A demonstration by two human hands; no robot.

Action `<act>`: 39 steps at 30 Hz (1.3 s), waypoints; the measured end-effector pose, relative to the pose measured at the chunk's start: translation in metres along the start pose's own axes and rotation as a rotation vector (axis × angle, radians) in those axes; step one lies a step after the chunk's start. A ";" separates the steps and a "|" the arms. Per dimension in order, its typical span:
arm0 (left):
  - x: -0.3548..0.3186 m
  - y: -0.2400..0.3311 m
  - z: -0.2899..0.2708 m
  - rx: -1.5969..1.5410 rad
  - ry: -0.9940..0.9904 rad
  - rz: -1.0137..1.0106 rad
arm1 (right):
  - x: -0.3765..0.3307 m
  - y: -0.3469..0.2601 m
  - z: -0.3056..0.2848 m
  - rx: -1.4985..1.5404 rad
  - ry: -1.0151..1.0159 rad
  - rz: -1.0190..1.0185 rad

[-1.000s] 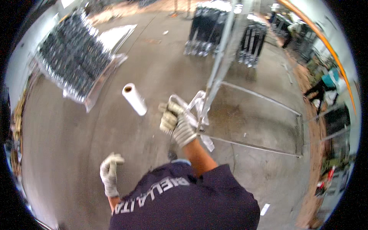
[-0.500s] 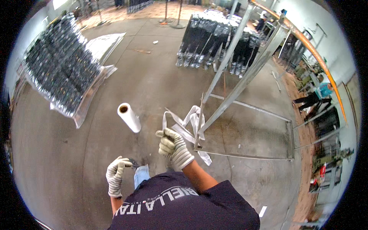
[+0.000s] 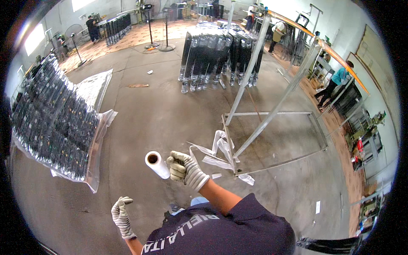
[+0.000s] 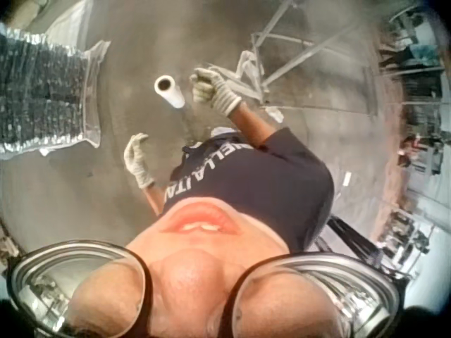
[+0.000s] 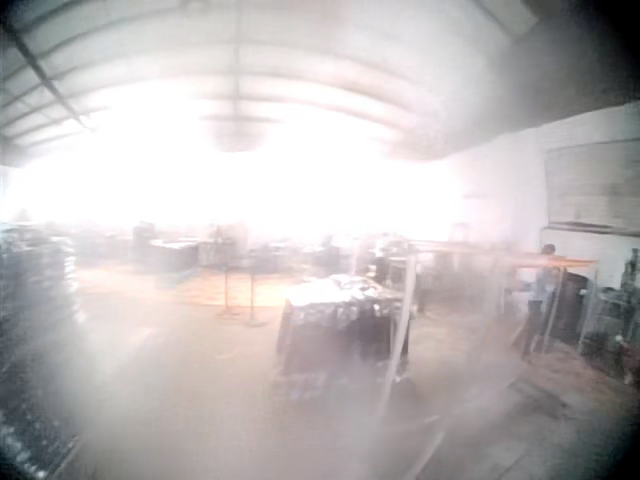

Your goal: The person walks to a desk, opens a drawer, and handles several items including paper and small tools with another person before walking back across the floor to touch a stack of wrapped metal frames.

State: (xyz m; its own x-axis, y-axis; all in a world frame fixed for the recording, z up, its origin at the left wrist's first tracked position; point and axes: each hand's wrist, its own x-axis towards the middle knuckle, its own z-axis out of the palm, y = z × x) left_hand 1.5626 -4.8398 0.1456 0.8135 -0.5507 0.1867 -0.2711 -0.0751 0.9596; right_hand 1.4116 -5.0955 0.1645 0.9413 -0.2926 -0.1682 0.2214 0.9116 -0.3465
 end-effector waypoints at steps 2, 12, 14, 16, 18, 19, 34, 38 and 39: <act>0.020 -0.010 -0.010 -0.017 0.013 -0.040 | 0.011 0.000 0.011 -0.031 0.073 -0.056; 0.094 -0.043 0.055 -0.276 -0.250 -0.110 | 0.044 -0.049 -0.021 0.017 0.155 -0.172; 0.123 -0.039 0.080 -0.022 -0.386 0.136 | 0.057 -0.070 -0.043 0.107 -0.043 -0.159; 0.153 -0.029 0.107 0.050 -0.493 0.249 | 0.070 -0.093 -0.060 0.094 0.083 -0.200; 0.182 -0.029 0.136 0.048 -0.553 0.241 | 0.089 -0.120 -0.067 0.117 0.128 -0.216; 0.190 -0.033 0.154 -0.022 -0.531 0.190 | 0.096 -0.136 -0.072 0.112 0.146 -0.231; 0.388 0.025 0.413 -0.004 -0.674 0.422 | 0.151 -0.376 -0.106 0.105 0.192 -0.413; 0.430 0.023 0.445 -0.059 -0.818 0.275 | 0.173 -0.391 -0.116 0.201 0.319 -0.427; 0.442 0.026 0.453 -0.084 -0.856 0.218 | 0.181 -0.397 -0.118 0.203 0.372 -0.442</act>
State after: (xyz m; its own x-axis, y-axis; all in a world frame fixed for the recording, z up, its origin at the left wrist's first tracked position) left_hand 1.6819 -5.4621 0.1578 0.0748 -0.9812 0.1779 -0.3093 0.1467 0.9396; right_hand 1.4641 -5.5448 0.1628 0.6058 -0.7033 -0.3720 0.6489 0.7073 -0.2805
